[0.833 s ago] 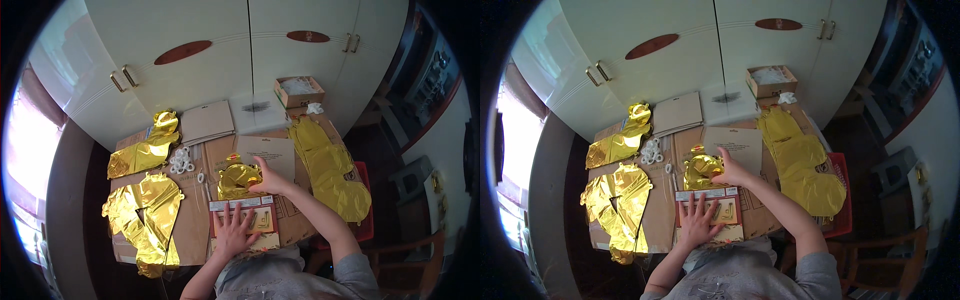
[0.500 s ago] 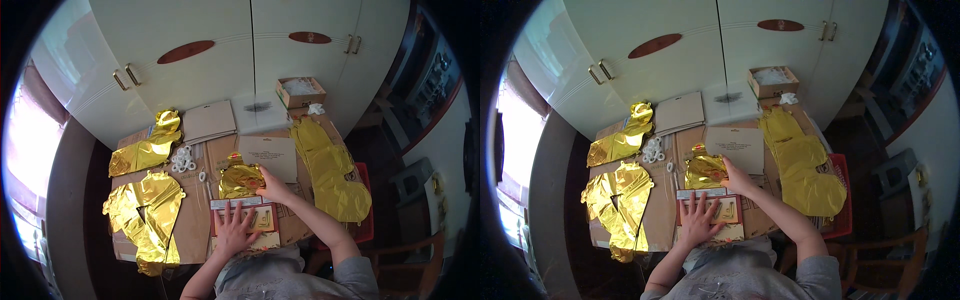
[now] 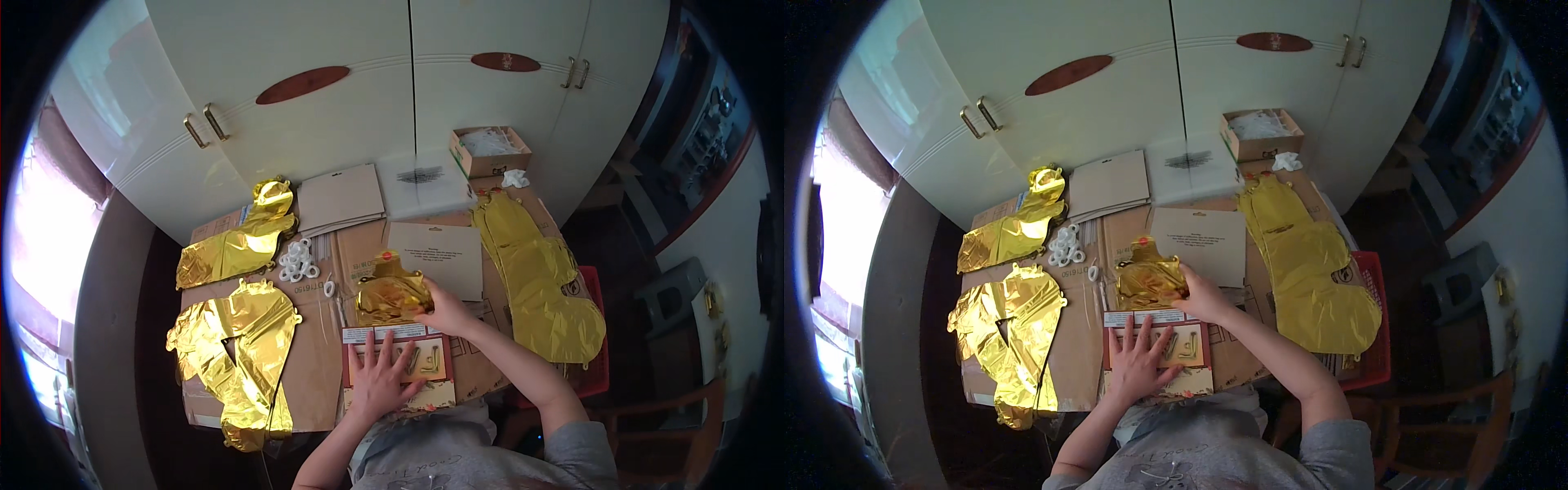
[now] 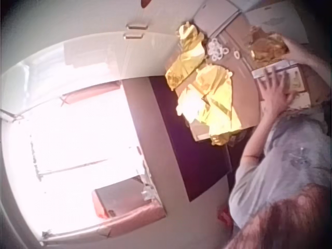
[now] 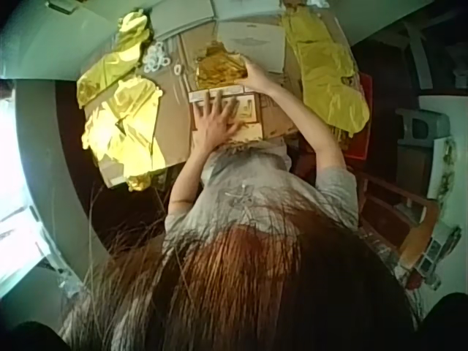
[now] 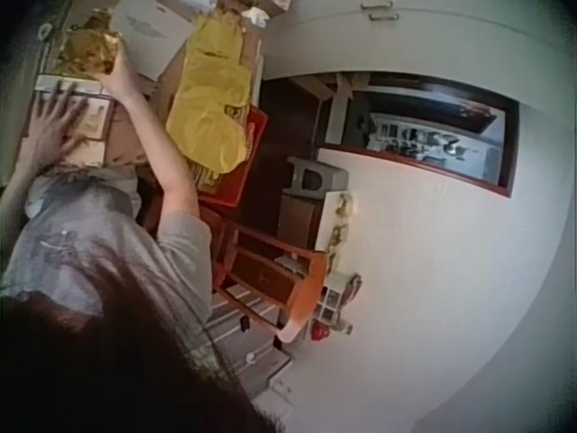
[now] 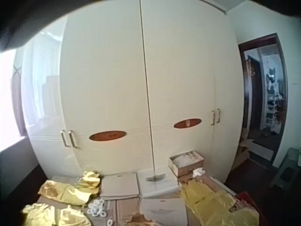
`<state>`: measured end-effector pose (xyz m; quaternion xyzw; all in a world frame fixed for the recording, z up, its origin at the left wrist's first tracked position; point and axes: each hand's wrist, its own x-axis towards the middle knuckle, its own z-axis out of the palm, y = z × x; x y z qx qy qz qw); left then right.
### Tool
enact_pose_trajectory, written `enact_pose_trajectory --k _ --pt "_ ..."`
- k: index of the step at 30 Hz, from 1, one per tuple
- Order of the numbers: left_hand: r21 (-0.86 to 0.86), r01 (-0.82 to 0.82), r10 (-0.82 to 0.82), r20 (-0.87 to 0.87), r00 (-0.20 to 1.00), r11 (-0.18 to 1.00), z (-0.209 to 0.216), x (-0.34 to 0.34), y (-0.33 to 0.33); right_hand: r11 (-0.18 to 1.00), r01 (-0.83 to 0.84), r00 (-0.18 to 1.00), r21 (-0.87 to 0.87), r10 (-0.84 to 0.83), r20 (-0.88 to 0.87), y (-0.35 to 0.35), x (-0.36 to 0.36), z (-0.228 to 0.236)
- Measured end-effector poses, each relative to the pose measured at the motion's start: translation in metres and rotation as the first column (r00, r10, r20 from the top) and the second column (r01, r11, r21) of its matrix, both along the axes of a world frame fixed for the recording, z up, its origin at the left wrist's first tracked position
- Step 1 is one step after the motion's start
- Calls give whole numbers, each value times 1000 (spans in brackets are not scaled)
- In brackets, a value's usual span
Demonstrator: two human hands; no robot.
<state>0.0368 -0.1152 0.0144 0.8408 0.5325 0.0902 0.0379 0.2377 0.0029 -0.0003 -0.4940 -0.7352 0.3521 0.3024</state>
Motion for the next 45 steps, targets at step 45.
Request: enact_pose_trajectory --k 45 --pt "-113 -119 133 122 984 986 25 -73 5 769 -441 880 463 269 391 -81 12 -13"
